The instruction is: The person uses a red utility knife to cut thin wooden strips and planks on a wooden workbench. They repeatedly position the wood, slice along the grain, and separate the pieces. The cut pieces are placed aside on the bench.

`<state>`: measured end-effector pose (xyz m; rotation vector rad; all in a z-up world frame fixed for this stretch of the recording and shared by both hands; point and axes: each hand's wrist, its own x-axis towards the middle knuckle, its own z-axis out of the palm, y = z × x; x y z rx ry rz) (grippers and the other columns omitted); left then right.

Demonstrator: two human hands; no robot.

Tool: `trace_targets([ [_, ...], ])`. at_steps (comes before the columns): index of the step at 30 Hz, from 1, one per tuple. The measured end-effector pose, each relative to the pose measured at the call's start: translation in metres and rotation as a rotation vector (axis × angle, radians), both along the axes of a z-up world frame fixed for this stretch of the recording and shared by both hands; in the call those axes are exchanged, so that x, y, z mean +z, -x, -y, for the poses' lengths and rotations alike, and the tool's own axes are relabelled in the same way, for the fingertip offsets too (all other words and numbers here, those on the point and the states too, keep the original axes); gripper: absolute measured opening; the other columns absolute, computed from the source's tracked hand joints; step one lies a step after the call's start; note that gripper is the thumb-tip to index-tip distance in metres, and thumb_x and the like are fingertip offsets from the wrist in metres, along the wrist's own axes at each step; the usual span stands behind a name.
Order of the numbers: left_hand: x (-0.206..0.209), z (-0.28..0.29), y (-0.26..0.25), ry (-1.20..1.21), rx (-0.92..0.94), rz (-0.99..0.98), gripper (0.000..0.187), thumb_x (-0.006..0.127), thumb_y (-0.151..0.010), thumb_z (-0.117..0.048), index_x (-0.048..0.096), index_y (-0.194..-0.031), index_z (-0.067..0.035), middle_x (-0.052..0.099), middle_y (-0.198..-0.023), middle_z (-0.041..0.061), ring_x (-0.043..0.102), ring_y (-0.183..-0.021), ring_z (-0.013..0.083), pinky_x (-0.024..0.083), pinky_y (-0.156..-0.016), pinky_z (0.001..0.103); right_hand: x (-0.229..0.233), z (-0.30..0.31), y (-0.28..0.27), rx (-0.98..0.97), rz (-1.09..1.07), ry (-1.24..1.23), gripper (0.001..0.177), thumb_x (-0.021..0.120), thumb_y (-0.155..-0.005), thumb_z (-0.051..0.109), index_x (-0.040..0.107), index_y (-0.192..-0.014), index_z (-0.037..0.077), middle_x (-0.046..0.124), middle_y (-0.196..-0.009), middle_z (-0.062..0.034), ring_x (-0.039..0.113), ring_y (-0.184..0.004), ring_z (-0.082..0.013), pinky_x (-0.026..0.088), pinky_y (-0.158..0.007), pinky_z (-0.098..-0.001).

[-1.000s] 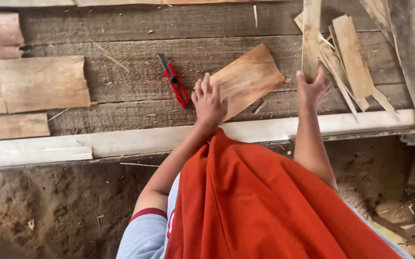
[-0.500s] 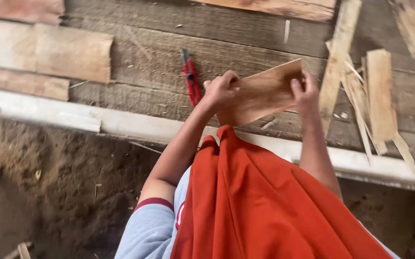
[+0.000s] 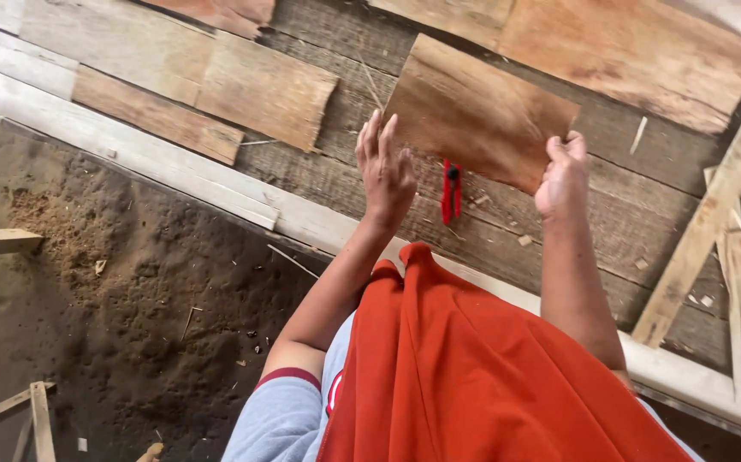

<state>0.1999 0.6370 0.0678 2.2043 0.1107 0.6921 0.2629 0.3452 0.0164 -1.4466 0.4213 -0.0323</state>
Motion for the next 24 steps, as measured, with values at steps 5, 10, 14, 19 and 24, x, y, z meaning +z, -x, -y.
trace_targets([
  [5,-0.044,-0.065,-0.011,-0.093,0.059,-0.218,0.075,0.067,-0.088,-0.012,0.038,-0.157,-0.017,0.026,-0.166,0.016,0.028,-0.148,0.0457,0.027,-0.117,0.063,-0.053,-0.073,-0.058,-0.028,-0.015,-0.042,0.006,0.06,-0.104,0.021,0.058,-0.11,0.023,0.061,-0.09,0.0022,0.057,-0.065,-0.0088,0.043,-0.059,-0.019],
  [10,-0.052,-0.102,-0.032,-0.157,0.01,-0.33,0.08,0.069,-0.09,-0.015,0.032,-0.16,-0.016,0.014,-0.171,0.015,0.015,-0.153,0.0483,0.025,-0.115,0.072,-0.071,-0.12,-0.097,-0.067,0.013,-0.07,0.007,0.062,-0.101,0.016,0.062,-0.108,0.016,0.069,-0.096,-0.005,0.072,-0.082,-0.0193,0.058,-0.074,-0.0287],
  [14,-0.064,-0.108,-0.047,-0.272,-0.148,-0.36,0.075,0.062,-0.097,-0.023,0.026,-0.163,-0.019,0.009,-0.172,0.013,0.004,-0.157,0.0457,0.012,-0.12,0.071,-0.089,-0.129,-0.116,-0.075,-0.035,-0.071,0.006,0.064,-0.1,0.016,0.064,-0.106,0.016,0.072,-0.096,-0.0082,0.073,-0.083,-0.0212,0.06,-0.076,-0.0325],
  [19,-0.08,-0.1,-0.06,-0.368,-0.305,-0.5,0.065,0.049,-0.104,-0.032,0.024,-0.164,-0.023,0.002,-0.174,0.009,-0.008,-0.157,0.0432,-0.009,-0.119,0.069,-0.139,-0.1,-0.131,-0.099,-0.092,-0.05,0.006,0.066,-0.099,0.017,0.065,-0.105,0.016,0.073,-0.094,-0.0072,0.073,-0.082,-0.02,0.06,-0.075,-0.0326],
  [24,-0.079,-0.098,-0.067,-0.403,-0.328,-0.405,0.059,0.051,-0.105,-0.03,0.033,-0.16,-0.022,0.006,-0.172,0.012,-0.006,-0.157,0.0446,-0.006,-0.118,0.071,-0.13,-0.101,-0.124,-0.113,-0.135,-0.048,0.008,0.067,-0.099,0.018,0.066,-0.106,0.017,0.073,-0.094,-0.005,0.074,-0.084,-0.0177,0.061,-0.076,-0.0313],
])
